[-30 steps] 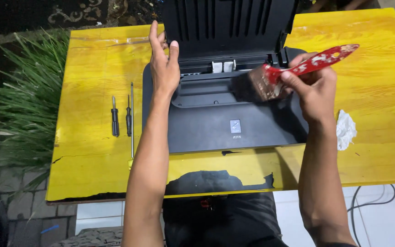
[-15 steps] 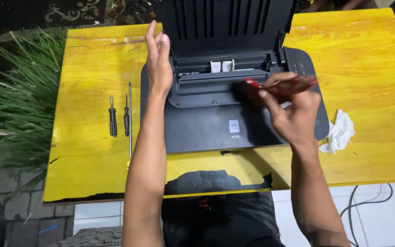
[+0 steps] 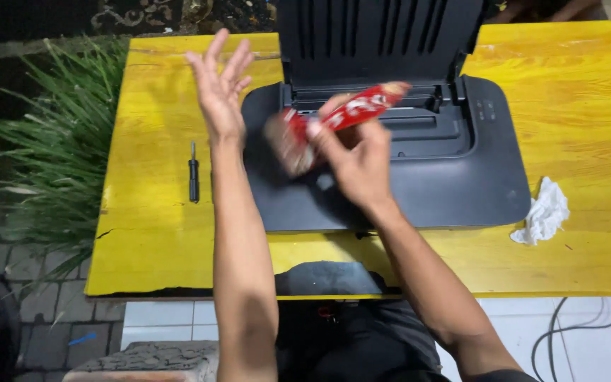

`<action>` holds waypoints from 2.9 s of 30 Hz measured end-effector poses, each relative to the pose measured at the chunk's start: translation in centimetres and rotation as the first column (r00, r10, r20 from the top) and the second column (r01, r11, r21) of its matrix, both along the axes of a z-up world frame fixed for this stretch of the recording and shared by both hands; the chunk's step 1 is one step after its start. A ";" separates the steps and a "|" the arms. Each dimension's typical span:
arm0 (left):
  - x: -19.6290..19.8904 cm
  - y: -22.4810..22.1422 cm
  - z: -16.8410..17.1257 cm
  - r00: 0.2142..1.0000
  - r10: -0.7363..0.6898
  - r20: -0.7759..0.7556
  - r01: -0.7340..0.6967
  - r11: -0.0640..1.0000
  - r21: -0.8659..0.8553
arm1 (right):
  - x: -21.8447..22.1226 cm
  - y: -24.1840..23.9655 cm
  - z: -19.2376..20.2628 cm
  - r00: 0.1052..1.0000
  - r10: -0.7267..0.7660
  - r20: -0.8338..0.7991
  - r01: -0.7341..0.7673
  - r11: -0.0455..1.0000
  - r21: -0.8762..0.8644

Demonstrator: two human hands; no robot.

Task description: Cleaning the exterior and interior of a printer using a paintbrush to remove dust and debris.

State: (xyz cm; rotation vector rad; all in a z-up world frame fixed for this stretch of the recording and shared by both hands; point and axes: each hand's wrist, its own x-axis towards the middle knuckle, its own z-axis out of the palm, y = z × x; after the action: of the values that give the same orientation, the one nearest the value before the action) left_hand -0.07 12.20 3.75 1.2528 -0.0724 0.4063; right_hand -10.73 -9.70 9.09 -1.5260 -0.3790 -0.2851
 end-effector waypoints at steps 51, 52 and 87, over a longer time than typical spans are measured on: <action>-10.6 -3.7 0.4 0.821 -0.183 0.541 -0.494 0.249 0.833 | -3.6 -16.6 2.3 0.789 -0.298 0.538 0.461 0.866 -0.196; -10.8 -3.9 0.6 0.819 -0.183 0.544 -0.496 0.250 0.831 | -2.5 -16.7 2.1 0.787 -0.298 0.540 0.462 0.865 -0.195; -18.2 -11.3 0.0 0.972 -0.107 0.211 -0.208 0.043 0.977 | 7.5 -7.5 1.1 0.569 -0.311 0.762 0.743 0.592 -0.313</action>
State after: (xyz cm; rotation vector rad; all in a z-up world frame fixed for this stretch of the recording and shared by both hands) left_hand -18.27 0.91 3.71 2.7011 -0.6423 0.5905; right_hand -3.25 -17.25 10.17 -2.1664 -0.5376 -1.3680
